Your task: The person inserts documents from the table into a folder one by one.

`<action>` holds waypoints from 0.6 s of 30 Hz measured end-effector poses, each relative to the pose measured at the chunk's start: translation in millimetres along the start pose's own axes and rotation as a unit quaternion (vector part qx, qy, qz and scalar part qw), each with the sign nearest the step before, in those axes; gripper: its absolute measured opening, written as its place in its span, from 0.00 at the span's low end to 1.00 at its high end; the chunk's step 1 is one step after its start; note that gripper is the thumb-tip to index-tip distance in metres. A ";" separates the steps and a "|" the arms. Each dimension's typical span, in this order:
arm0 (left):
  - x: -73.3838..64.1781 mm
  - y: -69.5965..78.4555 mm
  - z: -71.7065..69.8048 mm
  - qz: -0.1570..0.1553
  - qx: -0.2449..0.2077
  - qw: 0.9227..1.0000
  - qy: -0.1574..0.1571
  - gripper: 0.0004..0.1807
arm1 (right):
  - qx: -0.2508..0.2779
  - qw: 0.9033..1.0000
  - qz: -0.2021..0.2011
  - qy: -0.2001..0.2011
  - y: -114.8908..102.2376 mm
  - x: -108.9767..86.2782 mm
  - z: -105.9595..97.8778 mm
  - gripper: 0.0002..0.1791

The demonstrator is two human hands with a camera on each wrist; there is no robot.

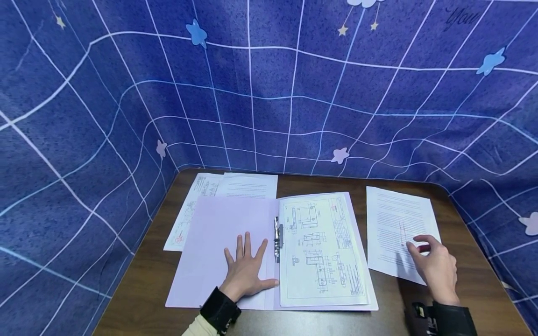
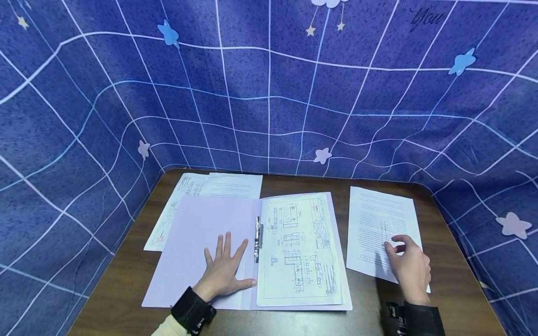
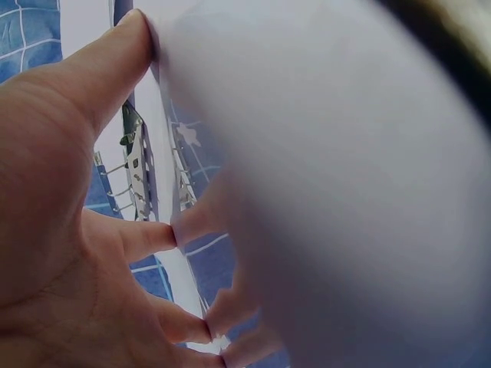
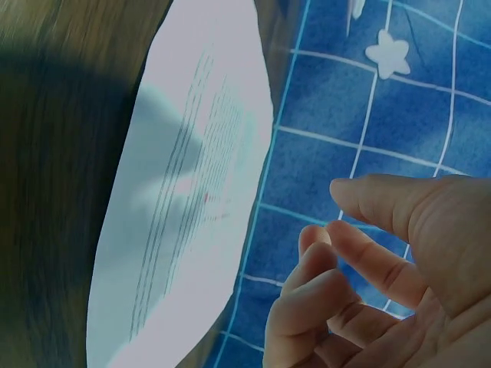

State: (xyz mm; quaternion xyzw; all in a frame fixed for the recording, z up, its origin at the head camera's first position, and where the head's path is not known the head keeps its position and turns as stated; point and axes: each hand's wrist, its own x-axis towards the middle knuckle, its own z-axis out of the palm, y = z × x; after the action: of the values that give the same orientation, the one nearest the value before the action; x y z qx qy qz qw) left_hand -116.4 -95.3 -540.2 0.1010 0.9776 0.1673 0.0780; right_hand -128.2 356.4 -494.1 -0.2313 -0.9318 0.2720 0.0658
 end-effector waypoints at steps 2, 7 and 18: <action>0.1 -0.1 0.1 0.000 0.001 1.000 0.001 0.62 | -0.002 1.000 0.005 -0.001 3.6 1.9 -1.9 0.22; 0.6 -0.5 0.3 0.002 0.002 1.000 0.003 0.62 | -0.010 1.000 0.018 0.004 12.6 9.0 -5.0 0.23; 1.2 -0.1 0.3 0.001 0.003 1.000 0.000 0.61 | -0.021 0.999 0.028 -0.004 33.2 21.0 -11.7 0.26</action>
State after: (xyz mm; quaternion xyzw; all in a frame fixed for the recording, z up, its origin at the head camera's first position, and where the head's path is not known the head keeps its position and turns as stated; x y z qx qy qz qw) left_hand -117.6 -95.1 -540.6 0.1018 0.9780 0.1645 0.0780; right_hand -130.8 396.5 -502.1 -0.2575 -0.9307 0.2550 0.0495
